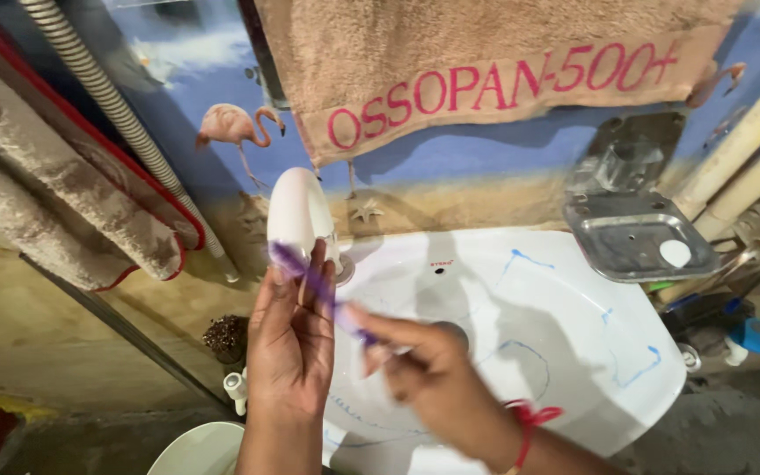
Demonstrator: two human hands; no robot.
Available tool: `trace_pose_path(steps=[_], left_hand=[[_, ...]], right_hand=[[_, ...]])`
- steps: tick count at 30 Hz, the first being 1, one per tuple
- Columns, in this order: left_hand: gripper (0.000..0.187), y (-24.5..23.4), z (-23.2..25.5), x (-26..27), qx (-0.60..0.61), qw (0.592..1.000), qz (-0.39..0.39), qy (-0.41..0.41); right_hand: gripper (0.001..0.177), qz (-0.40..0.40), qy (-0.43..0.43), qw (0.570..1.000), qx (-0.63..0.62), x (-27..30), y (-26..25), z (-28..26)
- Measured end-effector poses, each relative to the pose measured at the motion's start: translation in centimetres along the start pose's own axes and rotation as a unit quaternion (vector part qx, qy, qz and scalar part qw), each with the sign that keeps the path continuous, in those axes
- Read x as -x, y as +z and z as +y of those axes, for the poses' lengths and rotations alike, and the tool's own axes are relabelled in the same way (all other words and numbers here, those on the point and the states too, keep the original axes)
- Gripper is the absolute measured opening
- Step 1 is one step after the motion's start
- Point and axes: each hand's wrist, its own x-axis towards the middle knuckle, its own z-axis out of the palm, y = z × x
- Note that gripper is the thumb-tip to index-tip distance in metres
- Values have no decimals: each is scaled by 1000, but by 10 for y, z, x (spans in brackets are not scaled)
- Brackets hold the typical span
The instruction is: The person pours blue liquid from a bottle into a white sink, then uses a purple toothbrush to scrub the faucet and sink basin. The person repeatedly rinses the toothbrush under running water while scrubbing.
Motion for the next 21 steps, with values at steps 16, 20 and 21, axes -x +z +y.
trace_pose_path(steps=[16,20,21], left_hand=[[37,7,10,5,-212,970,75,95],[39,3,12,5,-298,944,71,125],[40,2,12,5,-330,931,84,129]], right_hand=[[52,26,231,938,-256,19,20,0],[56,78,241,913,-319,25,12,-4],[58,108,242,902,-340,24,13,-4]])
